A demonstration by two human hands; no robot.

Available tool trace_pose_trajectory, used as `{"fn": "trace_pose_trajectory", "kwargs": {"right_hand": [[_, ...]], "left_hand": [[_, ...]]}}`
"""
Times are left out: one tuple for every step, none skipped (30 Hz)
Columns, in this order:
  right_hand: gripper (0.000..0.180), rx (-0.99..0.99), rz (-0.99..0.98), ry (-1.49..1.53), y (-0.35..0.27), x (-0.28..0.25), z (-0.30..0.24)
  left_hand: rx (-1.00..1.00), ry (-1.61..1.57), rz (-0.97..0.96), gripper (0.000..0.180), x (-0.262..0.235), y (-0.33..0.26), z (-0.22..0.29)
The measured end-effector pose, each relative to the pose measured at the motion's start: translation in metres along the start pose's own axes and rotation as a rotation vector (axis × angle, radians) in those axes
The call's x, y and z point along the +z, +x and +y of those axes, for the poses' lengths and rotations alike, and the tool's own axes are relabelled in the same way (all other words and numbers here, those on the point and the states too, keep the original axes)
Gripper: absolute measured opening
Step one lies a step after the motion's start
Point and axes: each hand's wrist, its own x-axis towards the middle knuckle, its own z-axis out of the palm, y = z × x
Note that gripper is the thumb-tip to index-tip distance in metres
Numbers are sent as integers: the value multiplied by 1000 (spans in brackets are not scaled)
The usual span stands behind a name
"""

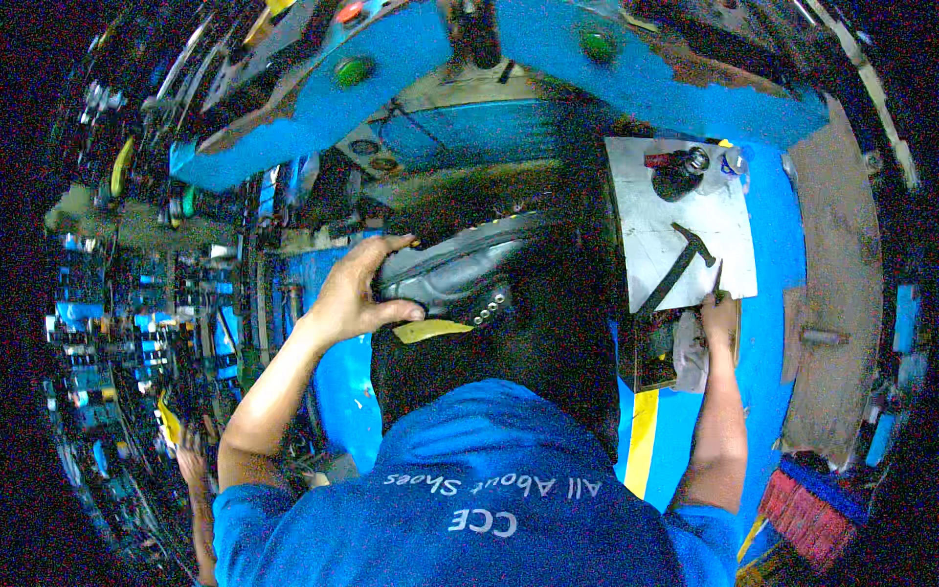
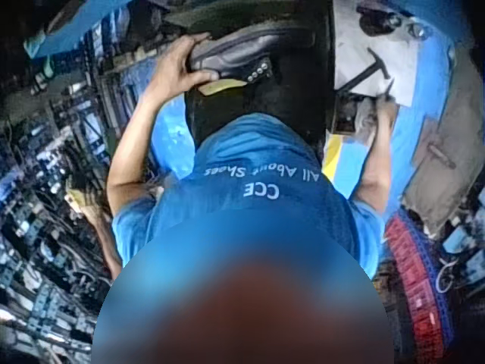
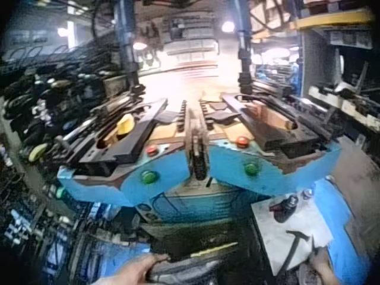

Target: The person repeatedly trims the edges of black shoes using a handheld knife-like tool. They pick up each shoe, scrape the edges, and place the shoes on a nearby rack. The process is repeated for multiple shoes in a shoe manufacturing setting.

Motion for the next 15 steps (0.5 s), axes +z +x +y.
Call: {"fn": "trace_pose_trajectory", "kwargs": {"right_hand": [[36,72,-22,176,0,-20,-23],[34,209,-47,340,-5,-45,-51],[36,208,-69,555,-12,-73,-82],[36,81,-98,649,-28,-103,-113],[37,-138,-95,662,-49,-132,-147],[39,-384,-75,658,-71,-161,-180],[44,-615,-82,583,-94,-185,-213],[51,-660,-179,508,-118,-208,-239],[53,-843,-182,400,-133,-223,-266],[50,-985,-153,319,-148,-233,-288],[50,-1016,-166,237,-158,-238,-304],[51,-1014,-153,204,-164,-241,-316],[52,-998,-188,104,-168,-241,-323],[53,-985,-178,20,-168,-241,-327],[53,-1036,-124,46,-168,-239,-329]], "left_hand": [[28,-2,25,103,3,-4,-2],[35,-79,27,101,4,-8,-4],[30,-20,46,104,4,-6,-3],[70,33,85,106,5,-6,1],[96,96,121,109,6,-5,7],[34,206,156,107,9,-5,17],[133,213,233,104,12,-6,27],[103,177,204,104,18,-5,39],[136,131,229,103,25,-5,50],[128,208,254,110,31,-2,58],[58,205,290,113,35,-1,63],[44,209,329,115,39,1,66],[14,217,365,118,43,3,67],[-4,220,372,125,46,5,66],[20,234,386,127,49,6,64]]}}
